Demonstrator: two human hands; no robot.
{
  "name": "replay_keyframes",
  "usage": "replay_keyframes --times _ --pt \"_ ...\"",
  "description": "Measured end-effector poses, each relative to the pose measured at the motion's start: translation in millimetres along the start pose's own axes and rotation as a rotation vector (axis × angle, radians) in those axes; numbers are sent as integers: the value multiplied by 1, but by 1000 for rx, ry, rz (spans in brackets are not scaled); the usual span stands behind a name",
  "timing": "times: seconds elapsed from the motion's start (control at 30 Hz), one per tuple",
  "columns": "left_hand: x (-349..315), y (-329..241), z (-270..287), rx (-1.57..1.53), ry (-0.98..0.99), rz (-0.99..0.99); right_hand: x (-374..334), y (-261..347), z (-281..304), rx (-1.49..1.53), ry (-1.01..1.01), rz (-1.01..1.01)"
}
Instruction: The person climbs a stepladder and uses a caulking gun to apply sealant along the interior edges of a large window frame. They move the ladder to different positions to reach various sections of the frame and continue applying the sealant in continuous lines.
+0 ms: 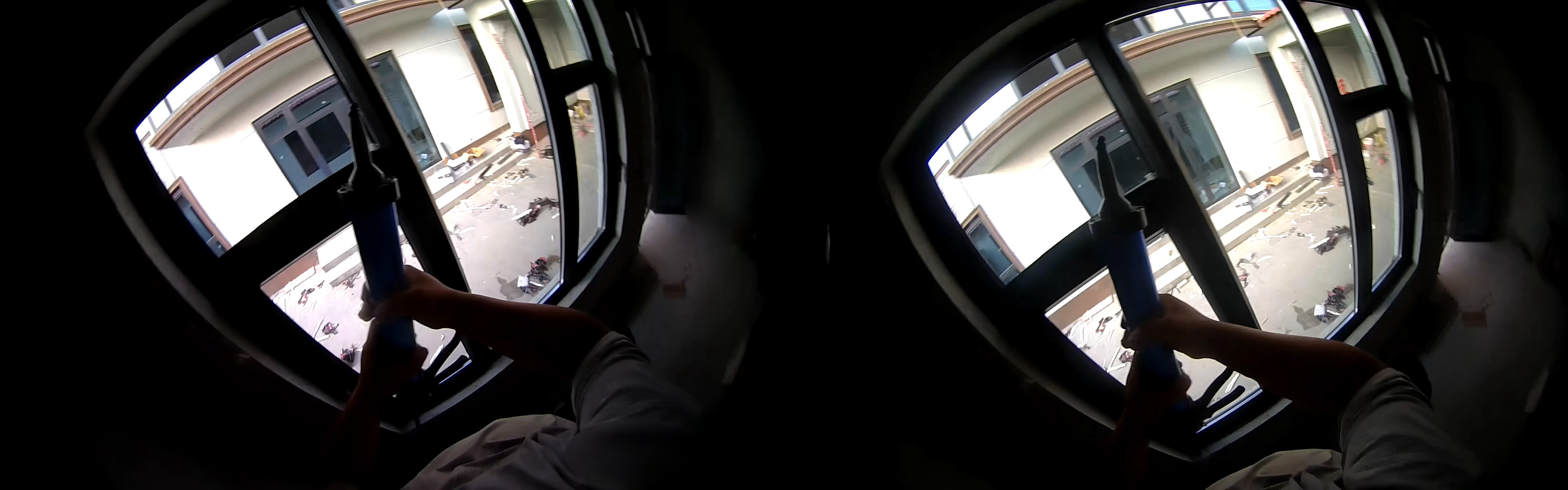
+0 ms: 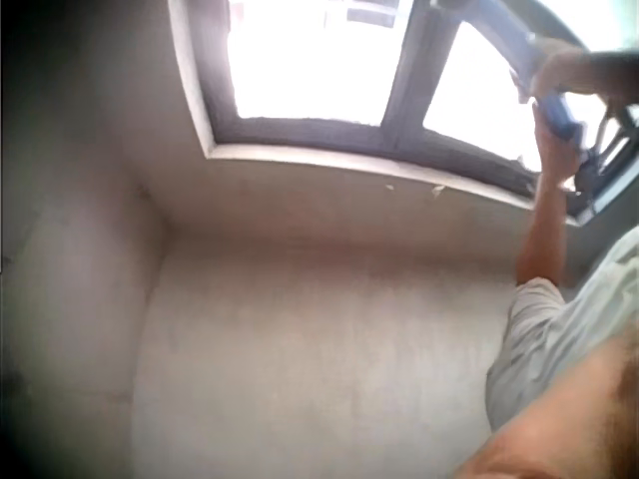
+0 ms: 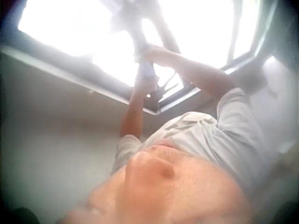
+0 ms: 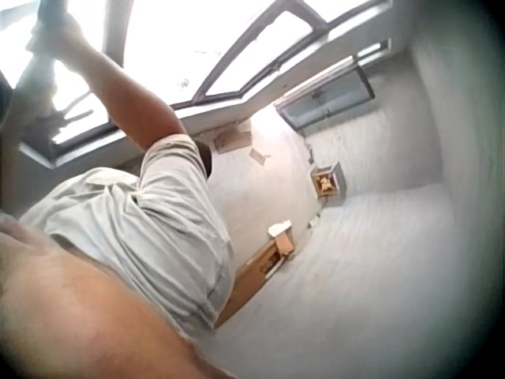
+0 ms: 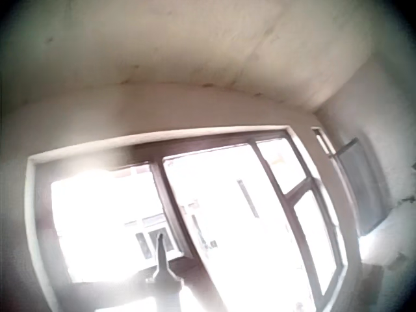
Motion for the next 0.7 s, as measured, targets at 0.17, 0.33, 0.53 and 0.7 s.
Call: replay_keyframes --times 0.17,0.33,0.53,0.7 --pt "5 -1 -47 -158 0 -57 -26 -3 9 -85 360 53" --pt "-7 17 -44 -320 -71 -22 -58 24 -4 -917 -80 293" --pt "-18 41 -6 -568 -509 -11 -147 -3 -23 -1130 93 670" --pt "-28 52 10 -854 -655 61 -192 -51 -7 -1123 132 475"
Point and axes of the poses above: each hand's wrist, its own x-axis towards the middle knuckle, its own z-axis out of the back of the hand, y = z × x, the point moved 10 cm from there along x, towards the middle knuckle
